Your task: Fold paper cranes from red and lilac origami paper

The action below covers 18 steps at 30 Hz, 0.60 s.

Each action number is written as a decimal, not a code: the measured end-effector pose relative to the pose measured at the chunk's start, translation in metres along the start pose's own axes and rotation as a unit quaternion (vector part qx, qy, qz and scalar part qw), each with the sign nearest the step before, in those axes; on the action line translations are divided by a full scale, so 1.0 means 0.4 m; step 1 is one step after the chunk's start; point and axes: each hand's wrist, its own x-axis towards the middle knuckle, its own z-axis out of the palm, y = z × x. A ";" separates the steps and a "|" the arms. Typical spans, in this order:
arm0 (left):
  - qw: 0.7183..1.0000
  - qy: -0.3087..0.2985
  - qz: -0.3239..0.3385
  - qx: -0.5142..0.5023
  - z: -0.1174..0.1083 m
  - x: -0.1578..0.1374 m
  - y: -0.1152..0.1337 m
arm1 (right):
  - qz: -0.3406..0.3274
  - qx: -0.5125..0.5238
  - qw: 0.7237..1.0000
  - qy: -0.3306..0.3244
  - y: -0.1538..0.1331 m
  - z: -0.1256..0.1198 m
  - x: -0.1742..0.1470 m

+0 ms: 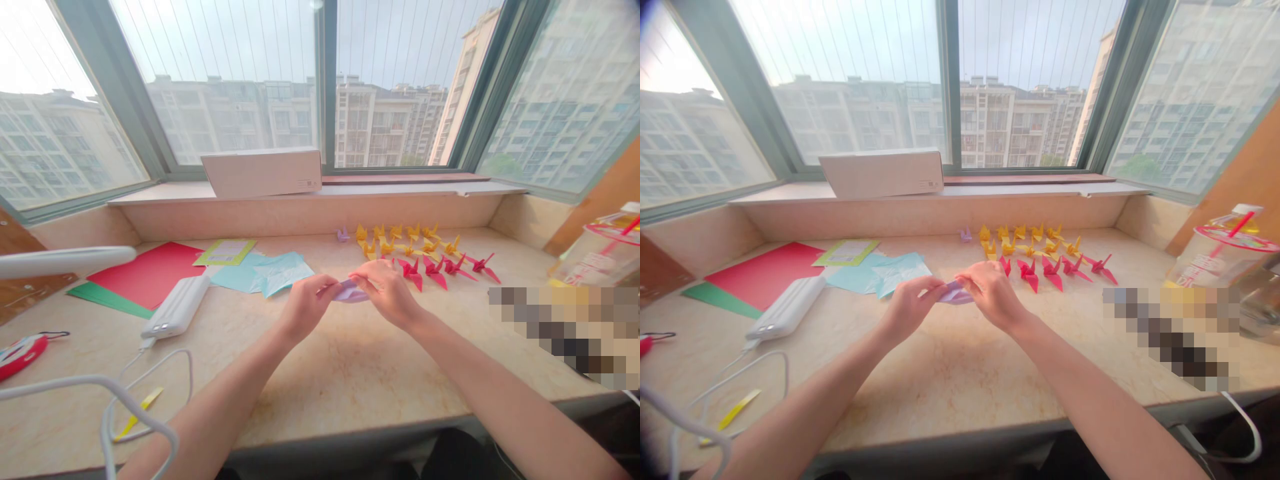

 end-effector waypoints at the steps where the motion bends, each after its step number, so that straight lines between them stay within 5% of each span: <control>1: 0.998 0.010 -0.040 -0.039 0.000 0.002 0.000 | -0.004 -0.003 1.000 0.025 -0.001 -0.001 -0.001; 7: 0.919 0.010 -0.192 -0.344 0.007 -0.001 0.009 | 0.003 0.027 0.997 0.073 -0.014 0.005 -0.012; 10: 0.887 -0.016 -0.172 -0.429 0.018 -0.012 0.028 | 0.037 0.076 0.993 0.086 -0.021 0.020 -0.013; 18: 0.855 -0.076 -0.130 -0.496 0.038 -0.030 0.056 | 0.126 0.198 0.970 0.057 -0.027 0.035 -0.016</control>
